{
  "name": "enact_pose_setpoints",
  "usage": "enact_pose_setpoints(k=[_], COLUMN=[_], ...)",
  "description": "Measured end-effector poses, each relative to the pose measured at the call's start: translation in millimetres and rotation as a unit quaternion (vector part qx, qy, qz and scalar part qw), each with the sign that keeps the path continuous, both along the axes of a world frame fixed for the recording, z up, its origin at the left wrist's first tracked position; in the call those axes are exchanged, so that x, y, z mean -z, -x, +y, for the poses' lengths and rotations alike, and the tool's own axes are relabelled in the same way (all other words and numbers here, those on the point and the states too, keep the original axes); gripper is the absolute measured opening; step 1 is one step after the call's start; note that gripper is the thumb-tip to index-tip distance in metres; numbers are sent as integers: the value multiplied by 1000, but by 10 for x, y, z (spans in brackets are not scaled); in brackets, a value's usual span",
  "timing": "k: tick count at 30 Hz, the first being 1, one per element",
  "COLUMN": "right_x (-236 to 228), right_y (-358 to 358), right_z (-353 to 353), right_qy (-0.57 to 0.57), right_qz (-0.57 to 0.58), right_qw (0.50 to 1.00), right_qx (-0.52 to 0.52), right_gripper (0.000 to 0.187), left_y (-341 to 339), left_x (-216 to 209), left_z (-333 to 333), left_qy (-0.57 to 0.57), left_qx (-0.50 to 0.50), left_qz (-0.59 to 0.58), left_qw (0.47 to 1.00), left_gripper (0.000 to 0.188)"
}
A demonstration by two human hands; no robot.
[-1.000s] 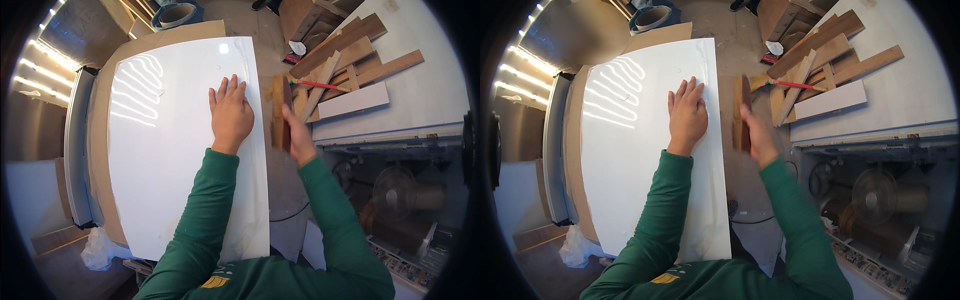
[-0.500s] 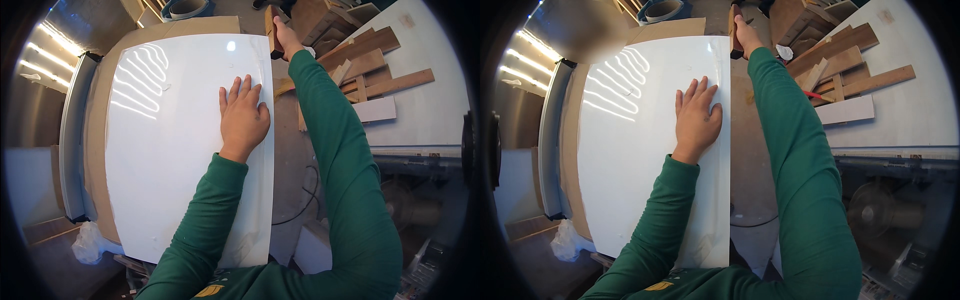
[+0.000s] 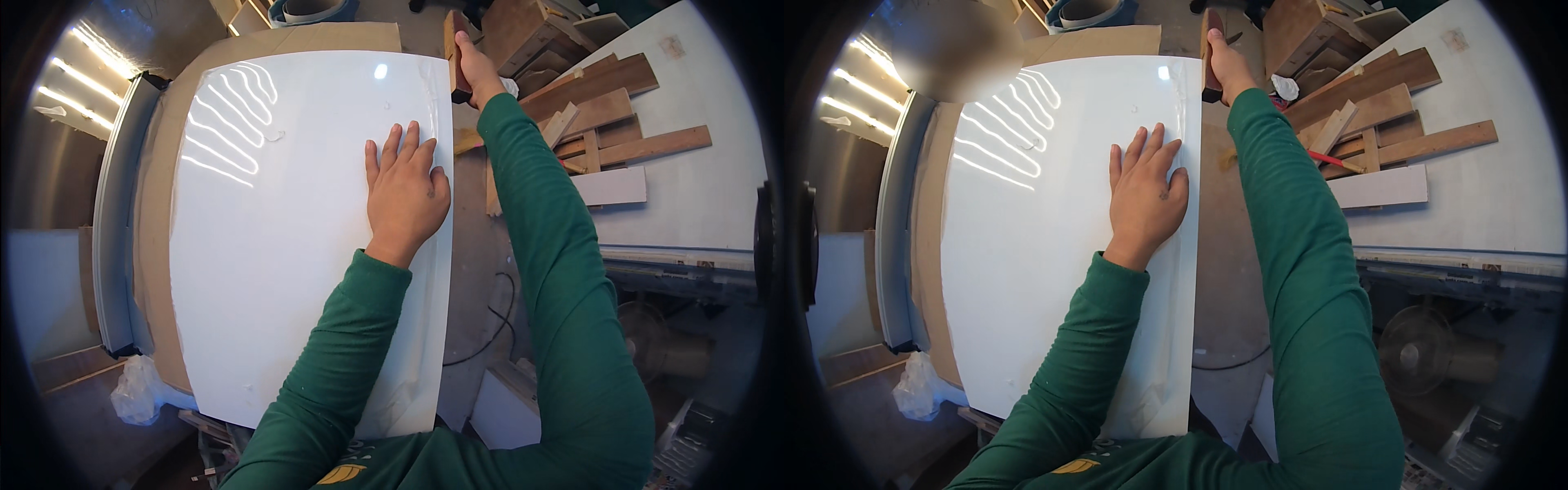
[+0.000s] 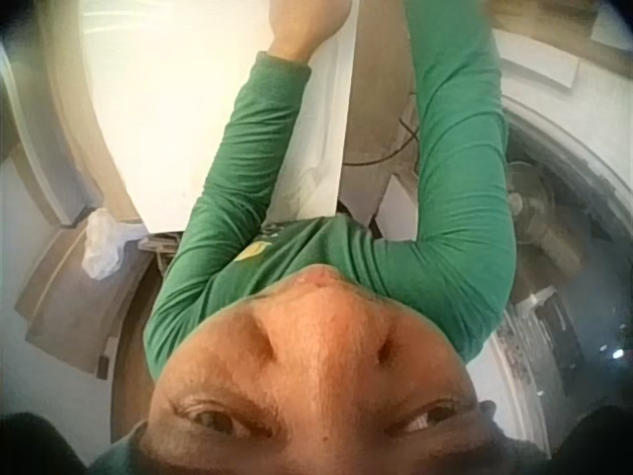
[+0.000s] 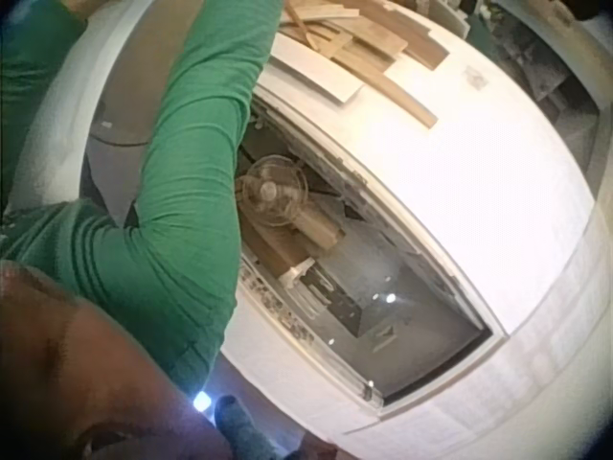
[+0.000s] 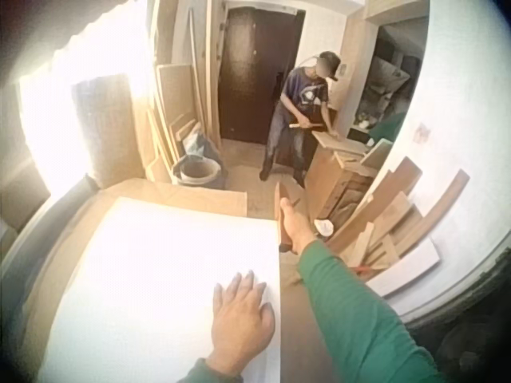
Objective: The person uses a wooden block with sandpaper to smooth the edge of a white paneled surface, repeatedly sliding the block along the edge and occasionally adjusting a screw on the block by hand.
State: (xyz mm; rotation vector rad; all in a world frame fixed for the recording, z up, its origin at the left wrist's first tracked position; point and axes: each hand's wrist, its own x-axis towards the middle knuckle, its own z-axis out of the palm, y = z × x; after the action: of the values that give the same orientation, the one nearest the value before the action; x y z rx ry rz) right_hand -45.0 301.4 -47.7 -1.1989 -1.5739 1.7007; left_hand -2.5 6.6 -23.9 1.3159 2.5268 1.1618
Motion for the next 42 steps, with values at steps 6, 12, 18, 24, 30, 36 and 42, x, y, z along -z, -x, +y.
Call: enact_pose_setpoints(k=[6,12,18,24,30,36,42], right_x=[4,-66,-79,-265,-327,-407,-590], right_y=[-131,-356,-601,-854,-1309,-1900,-2986], right_z=[-73,-200,-669,-1234,-1764,-2661,-3934], right_qy=[-18,-20,-107,-77,-122,-108,-32], right_qz=[-13,-6,-27,-33,-80,-93,-134], right_qw=[1000,999,994,996,989,990,990], right_qx=[-5,-27,-20,-13,-24,-13,-34], right_gripper=[79,75,78,75,71,66,49], left_y=[-16,-50,-15,-1,29,38,20], left_x=[-7,-6,-11,50,49,83,29], left_z=[11,80,60,20,46,14,5], left_qy=[-6,-15,-29,-57,-89,-89,-99], left_qx=[-4,1,0,-15,-26,-21,-15], left_qz=[-5,-13,-35,-54,-74,-89,-107], left_qw=[1000,1000,999,997,993,992,989], left_gripper=[39,38,37,39,42,43,43])
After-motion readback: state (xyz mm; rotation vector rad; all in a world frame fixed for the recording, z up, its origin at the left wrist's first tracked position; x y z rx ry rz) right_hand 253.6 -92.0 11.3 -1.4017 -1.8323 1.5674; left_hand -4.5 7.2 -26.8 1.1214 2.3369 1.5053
